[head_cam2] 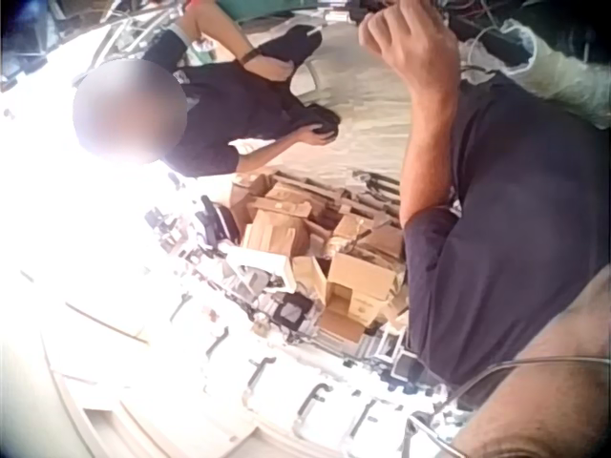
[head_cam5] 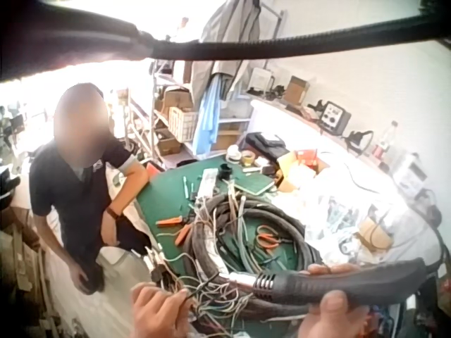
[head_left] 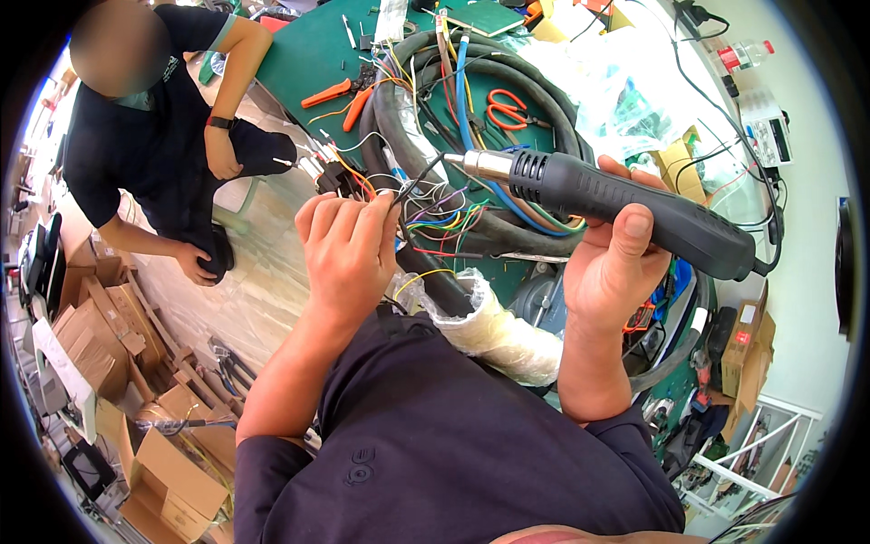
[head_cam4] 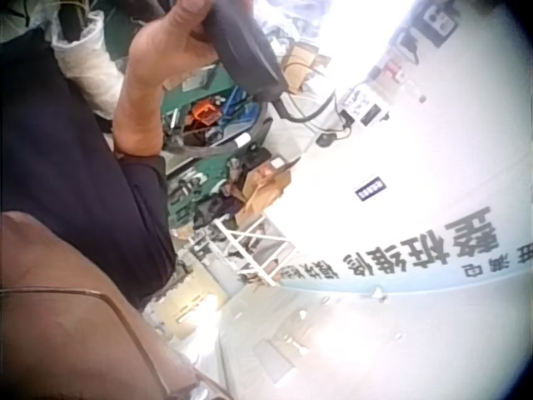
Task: The person prepares and applies heat-shrink tubing to individual wires within a bundle, using a heat gun to seal the connections.
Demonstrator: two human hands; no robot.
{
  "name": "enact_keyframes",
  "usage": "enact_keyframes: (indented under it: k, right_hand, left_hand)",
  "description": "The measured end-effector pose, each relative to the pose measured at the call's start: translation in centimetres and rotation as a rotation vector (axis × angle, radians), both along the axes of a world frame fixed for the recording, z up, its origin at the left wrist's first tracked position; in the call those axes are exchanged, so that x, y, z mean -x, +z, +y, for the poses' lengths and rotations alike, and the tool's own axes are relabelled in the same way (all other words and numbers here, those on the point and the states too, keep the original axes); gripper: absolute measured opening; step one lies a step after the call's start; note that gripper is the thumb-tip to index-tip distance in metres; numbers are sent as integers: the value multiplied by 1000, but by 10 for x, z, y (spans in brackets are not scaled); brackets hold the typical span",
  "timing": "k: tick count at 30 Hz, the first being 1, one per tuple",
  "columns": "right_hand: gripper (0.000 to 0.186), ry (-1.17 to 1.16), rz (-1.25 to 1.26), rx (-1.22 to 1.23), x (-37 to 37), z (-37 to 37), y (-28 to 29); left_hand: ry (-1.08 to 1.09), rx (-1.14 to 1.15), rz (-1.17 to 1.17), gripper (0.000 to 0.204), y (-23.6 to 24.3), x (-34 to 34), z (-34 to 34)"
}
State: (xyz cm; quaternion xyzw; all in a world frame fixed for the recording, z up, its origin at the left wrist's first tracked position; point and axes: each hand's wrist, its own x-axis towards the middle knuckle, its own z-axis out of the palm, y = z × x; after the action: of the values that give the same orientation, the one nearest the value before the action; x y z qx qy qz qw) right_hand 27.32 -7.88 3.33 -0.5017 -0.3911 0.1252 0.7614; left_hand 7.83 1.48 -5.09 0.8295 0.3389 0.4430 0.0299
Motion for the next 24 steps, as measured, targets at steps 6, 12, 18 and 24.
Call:
enact_keyframes:
  k: [6,12,18,24]
  right_hand:
    - [51,8,10,-5,0,0,-1]
    - [50,11,24,-4,0,-1,-1]
    - [50,5,18,-16,-2,-1,-2]
    - [51,-2,14,-12,-2,-1,-1]
  left_hand:
    - [5,7,9,20,-1,1,-1]
    - [7,-6,1,18,0,0,-1]
    - [4,-5,-1,18,0,0,-2]
    - [5,-8,1,18,1,1,-1]
